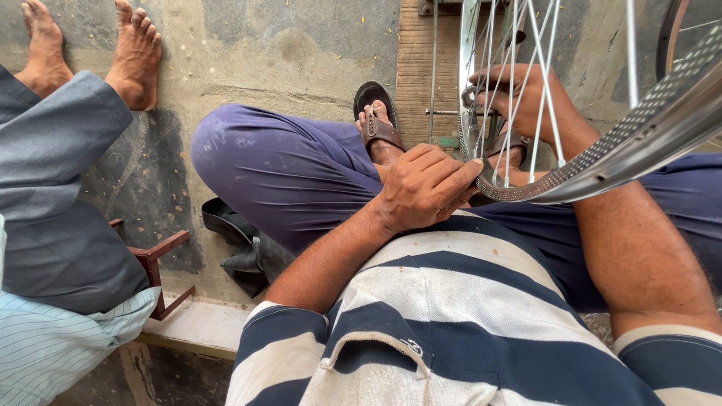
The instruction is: The person sits on the floor and uses a spoke wrench to tighten the nipples on a bicycle wheel mounted on a truing stand. They rotate the wheel periodically to access different spokes and continue adjusting the tension.
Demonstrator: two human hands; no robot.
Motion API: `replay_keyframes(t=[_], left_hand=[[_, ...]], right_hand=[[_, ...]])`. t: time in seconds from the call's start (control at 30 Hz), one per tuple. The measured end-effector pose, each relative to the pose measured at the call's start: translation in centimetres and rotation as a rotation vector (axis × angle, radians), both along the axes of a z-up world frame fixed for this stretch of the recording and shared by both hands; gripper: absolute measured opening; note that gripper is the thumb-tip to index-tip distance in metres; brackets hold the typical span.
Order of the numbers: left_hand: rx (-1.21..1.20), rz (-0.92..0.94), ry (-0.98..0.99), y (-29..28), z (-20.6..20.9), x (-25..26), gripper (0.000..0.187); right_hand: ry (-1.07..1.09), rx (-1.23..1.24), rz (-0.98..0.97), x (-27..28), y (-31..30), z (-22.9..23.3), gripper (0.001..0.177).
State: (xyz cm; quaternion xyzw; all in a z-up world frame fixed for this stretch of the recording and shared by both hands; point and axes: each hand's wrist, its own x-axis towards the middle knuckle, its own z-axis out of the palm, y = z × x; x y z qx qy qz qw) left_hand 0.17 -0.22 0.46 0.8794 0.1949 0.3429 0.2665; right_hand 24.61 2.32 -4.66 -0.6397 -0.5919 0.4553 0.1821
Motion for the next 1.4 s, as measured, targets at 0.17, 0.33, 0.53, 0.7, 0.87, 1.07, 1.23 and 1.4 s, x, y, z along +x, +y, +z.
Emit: replay_keyframes(t=[0.17,0.33,0.53,0.7,0.87,1.07,1.23,1.4], left_hand=[[-0.004,-0.001,-0.002,0.0,0.1,-0.1,0.033],[-0.005,-0.003,-0.021,0.1,0.2,0.0,0.034],[-0.013,-0.002,-0.025,0.0,0.1,-0.1,0.034],[-0.011,0.002,-0.014,0.1,0.0,0.0,0.033],[-0.013,-0.004,-0.008,0.0,-0.3,-0.2,0.033],[-0.009,-0.007,0.018,-0.1,-0.8,-0.2,0.033],[-0.008,0.01,0.032,0.2,-0.3,-0.2,0.036],[-0.022,0.027,-0.022,1.3,3.1,0.0,0.049]], right_hand=[[-0.03,0.096,0.015,0.0,-0.3,-0.6,0.029],[-0.048,0.071,-0.082,0.0,-0.1,0.1,0.027],[-0.128,-0.318,-0.169,-0.7,0.0,1.5,0.046],[-0.247,-0.007,-0.006,-0.7,-0.3,0.7,0.056],[-0.163,0.054,0.002,-0.2,-1.0,-0.7,0.045],[-0.155,0.1,0.015,-0.2,-0.9,-1.0,0.035],[-0.091,0.131,-0.023,-0.2,-1.0,-0.8,0.042],[-0.076,0.112,-0.104,-0.6,-1.0,-1.3,0.041]])
